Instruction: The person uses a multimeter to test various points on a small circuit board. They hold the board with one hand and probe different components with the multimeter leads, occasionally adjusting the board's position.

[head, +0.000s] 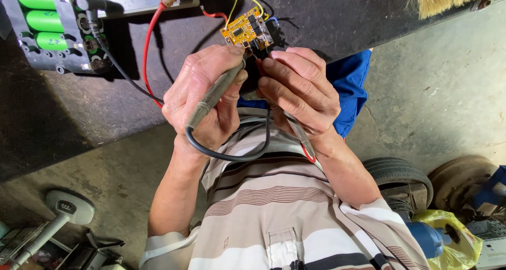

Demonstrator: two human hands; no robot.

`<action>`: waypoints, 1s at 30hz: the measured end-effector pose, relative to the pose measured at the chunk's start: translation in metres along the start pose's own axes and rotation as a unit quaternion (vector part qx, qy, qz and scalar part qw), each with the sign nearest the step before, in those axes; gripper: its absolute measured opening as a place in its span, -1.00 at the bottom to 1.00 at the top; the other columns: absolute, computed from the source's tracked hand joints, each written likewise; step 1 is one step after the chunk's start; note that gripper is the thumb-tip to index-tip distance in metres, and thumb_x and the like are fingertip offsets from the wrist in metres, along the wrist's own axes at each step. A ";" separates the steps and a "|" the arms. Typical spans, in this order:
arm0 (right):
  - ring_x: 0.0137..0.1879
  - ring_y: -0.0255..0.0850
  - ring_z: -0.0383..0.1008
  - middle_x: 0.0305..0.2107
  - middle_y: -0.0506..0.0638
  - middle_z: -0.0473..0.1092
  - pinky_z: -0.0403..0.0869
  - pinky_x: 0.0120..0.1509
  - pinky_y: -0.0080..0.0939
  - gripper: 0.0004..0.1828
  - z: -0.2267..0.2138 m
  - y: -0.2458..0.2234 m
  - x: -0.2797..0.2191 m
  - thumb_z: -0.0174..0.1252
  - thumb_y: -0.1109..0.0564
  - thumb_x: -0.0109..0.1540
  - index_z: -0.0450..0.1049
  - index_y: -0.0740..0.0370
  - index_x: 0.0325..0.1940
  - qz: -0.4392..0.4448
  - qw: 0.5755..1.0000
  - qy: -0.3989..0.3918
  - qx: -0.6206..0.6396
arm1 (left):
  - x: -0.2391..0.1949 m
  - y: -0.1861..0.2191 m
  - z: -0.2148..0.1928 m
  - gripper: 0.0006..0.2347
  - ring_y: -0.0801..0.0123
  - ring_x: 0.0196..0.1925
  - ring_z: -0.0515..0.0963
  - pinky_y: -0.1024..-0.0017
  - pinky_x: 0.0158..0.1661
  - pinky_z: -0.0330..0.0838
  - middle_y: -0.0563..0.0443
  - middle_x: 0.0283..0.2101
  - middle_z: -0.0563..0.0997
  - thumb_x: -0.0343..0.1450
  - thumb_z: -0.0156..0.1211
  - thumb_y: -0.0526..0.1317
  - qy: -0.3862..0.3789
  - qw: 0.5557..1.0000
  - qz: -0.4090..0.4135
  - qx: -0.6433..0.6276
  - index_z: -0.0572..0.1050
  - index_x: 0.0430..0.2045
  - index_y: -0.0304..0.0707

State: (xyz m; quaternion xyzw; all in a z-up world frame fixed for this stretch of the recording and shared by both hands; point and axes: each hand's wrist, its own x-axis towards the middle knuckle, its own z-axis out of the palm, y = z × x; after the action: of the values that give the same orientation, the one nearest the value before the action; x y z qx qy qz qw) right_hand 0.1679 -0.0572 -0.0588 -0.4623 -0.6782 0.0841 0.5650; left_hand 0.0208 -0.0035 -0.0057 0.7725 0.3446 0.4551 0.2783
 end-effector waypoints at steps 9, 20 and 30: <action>0.02 0.21 0.60 -0.14 0.34 0.53 0.58 0.17 0.25 -0.91 0.000 0.001 -0.003 0.24 0.30 0.34 0.54 0.43 -0.11 0.003 1.000 -0.003 0.005 | 0.001 0.002 -0.001 -0.88 -0.17 -0.21 0.64 0.11 -0.10 0.65 -0.37 -0.24 0.57 0.57 -0.02 -0.43 -0.004 1.000 -0.005 -0.004 0.42 -0.24 -0.66; 0.01 0.17 0.60 -0.13 0.30 0.53 0.58 0.17 0.20 -0.92 -0.002 -0.002 0.002 0.19 0.31 0.36 0.55 0.43 -0.11 0.014 1.000 -0.005 0.006 | -0.001 -0.002 0.000 -0.88 -0.13 -0.22 0.65 0.13 -0.11 0.65 -0.32 -0.24 0.58 0.57 0.00 -0.42 0.002 1.000 -0.002 0.003 0.44 -0.26 -0.63; 0.01 0.18 0.60 -0.14 0.32 0.52 0.57 0.15 0.23 -0.87 -0.004 0.001 0.001 0.14 0.29 0.38 0.56 0.44 -0.13 0.004 1.000 -0.010 0.013 | -0.001 0.003 -0.003 -0.81 -0.12 -0.14 0.66 0.13 -0.05 0.63 -0.32 -0.18 0.58 0.62 -0.07 -0.34 -0.039 0.998 -0.025 0.039 0.45 -0.19 -0.61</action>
State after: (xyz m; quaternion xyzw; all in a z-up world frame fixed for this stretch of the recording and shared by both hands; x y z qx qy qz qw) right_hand 0.1716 -0.0573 -0.0572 -0.4565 -0.6809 0.0994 0.5640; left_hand 0.0182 -0.0051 -0.0026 0.7912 0.3703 0.4036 0.2720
